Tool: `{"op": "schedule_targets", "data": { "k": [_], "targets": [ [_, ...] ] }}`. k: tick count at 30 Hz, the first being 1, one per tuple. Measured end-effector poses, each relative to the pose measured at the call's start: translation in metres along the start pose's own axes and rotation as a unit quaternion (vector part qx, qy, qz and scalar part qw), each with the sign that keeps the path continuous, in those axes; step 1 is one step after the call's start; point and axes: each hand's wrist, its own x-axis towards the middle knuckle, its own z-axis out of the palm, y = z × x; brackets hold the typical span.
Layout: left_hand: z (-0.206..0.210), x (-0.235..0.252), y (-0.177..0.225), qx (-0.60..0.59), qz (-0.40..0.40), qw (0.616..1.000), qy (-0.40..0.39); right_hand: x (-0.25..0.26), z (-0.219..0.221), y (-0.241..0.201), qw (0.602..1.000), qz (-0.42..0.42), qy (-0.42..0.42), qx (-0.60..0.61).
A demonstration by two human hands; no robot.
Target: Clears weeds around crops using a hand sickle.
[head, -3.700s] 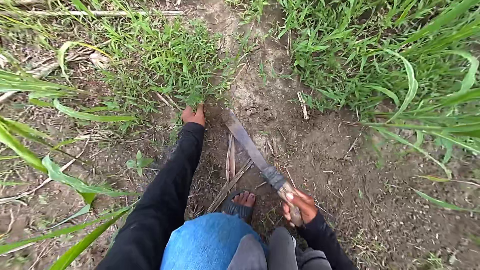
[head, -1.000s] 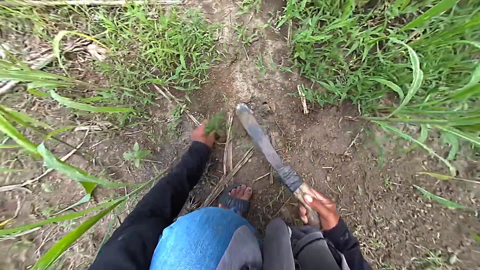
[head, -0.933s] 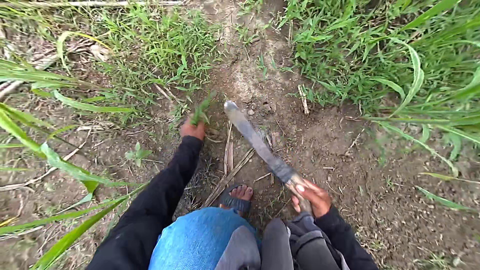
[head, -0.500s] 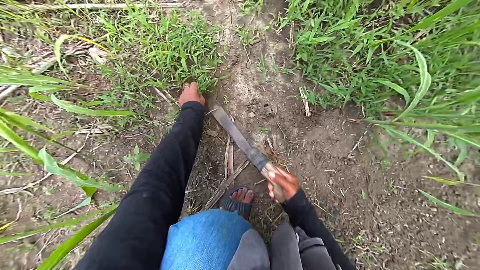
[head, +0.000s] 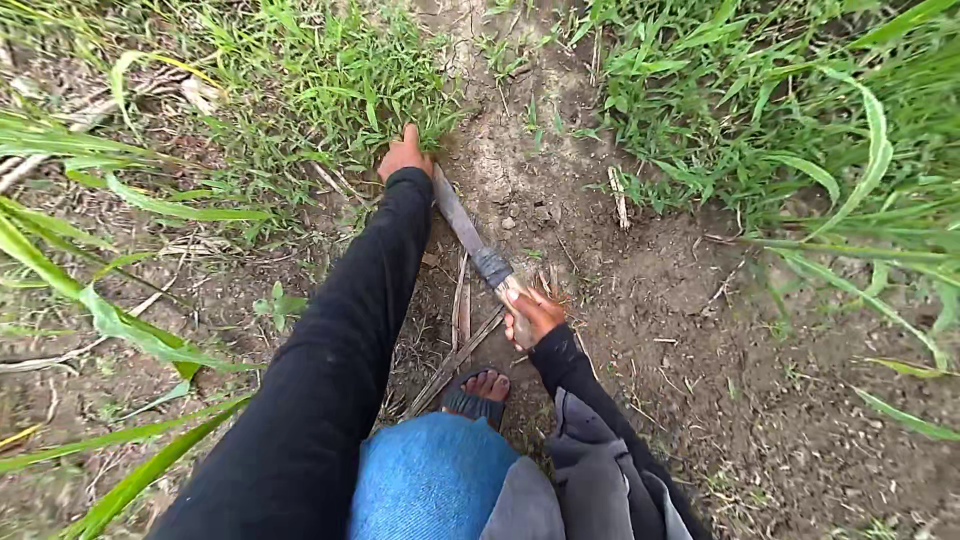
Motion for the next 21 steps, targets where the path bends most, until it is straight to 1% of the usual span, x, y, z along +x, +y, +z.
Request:
{"op": "schedule_targets", "data": {
  "k": [2, 4, 5, 7, 9, 10, 11, 12, 13, 14, 16, 17, 18, 20, 21],
  "targets": [
    [0.0, -0.012, 0.002, 0.021, 0.016, 1.0, -0.007, -0.008, -0.012, 0.014, 1.0, -0.011, -0.012, -0.003],
    [0.002, -0.036, -0.01, 0.037, 0.049, 0.998, -0.027, -0.019, -0.036, 0.03, 0.999, -0.013, -0.017, -0.032],
    [0.004, -0.052, -0.019, 0.048, 0.065, 0.995, -0.05, -0.025, -0.052, 0.038, 0.999, -0.011, -0.014, -0.05],
    [0.011, -0.086, -0.044, 0.069, 0.105, 0.986, -0.105, -0.037, -0.087, 0.052, 0.997, -0.012, -0.01, -0.075],
    [0.02, -0.11, -0.081, 0.065, 0.138, 0.979, -0.138, -0.049, -0.117, 0.059, 0.996, -0.025, -0.01, -0.082],
    [0.023, -0.117, -0.103, 0.049, 0.139, 0.98, -0.135, -0.054, -0.128, 0.058, 0.997, -0.026, -0.017, -0.076],
    [0.024, -0.121, -0.125, 0.019, 0.131, 0.985, -0.112, -0.058, -0.134, 0.054, 0.997, -0.022, -0.03, -0.07],
    [0.022, -0.122, -0.145, -0.031, 0.111, 0.991, -0.072, -0.06, -0.135, 0.047, 0.997, -0.015, -0.043, -0.066],
    [0.017, -0.122, -0.16, -0.093, 0.07, 0.993, -0.018, -0.06, -0.13, 0.04, 0.996, -0.005, -0.055, -0.069],
    [0.011, -0.12, -0.171, -0.155, 0.015, 0.987, 0.039, -0.057, -0.119, 0.031, 0.994, 0.005, -0.069, -0.084],
    [0.002, -0.108, -0.181, -0.244, -0.099, 0.954, 0.143, -0.044, -0.078, 0.014, 0.987, 0.023, -0.093, -0.131],
    [-0.003, -0.102, -0.179, -0.256, -0.137, 0.944, 0.158, -0.037, -0.049, 0.009, 0.985, 0.027, -0.095, -0.144],
    [-0.007, -0.097, -0.175, -0.252, -0.151, 0.943, 0.154, -0.03, -0.021, 0.006, 0.985, 0.028, -0.091, -0.145],
    [-0.01, -0.088, -0.157, -0.224, -0.122, 0.96, 0.115, -0.021, 0.018, 0.005, 0.987, 0.023, -0.073, -0.142],
    [-0.009, -0.083, -0.148, -0.2, -0.094, 0.97, 0.1, -0.02, 0.025, 0.008, 0.988, 0.012, -0.067, -0.14]
  ]
}}
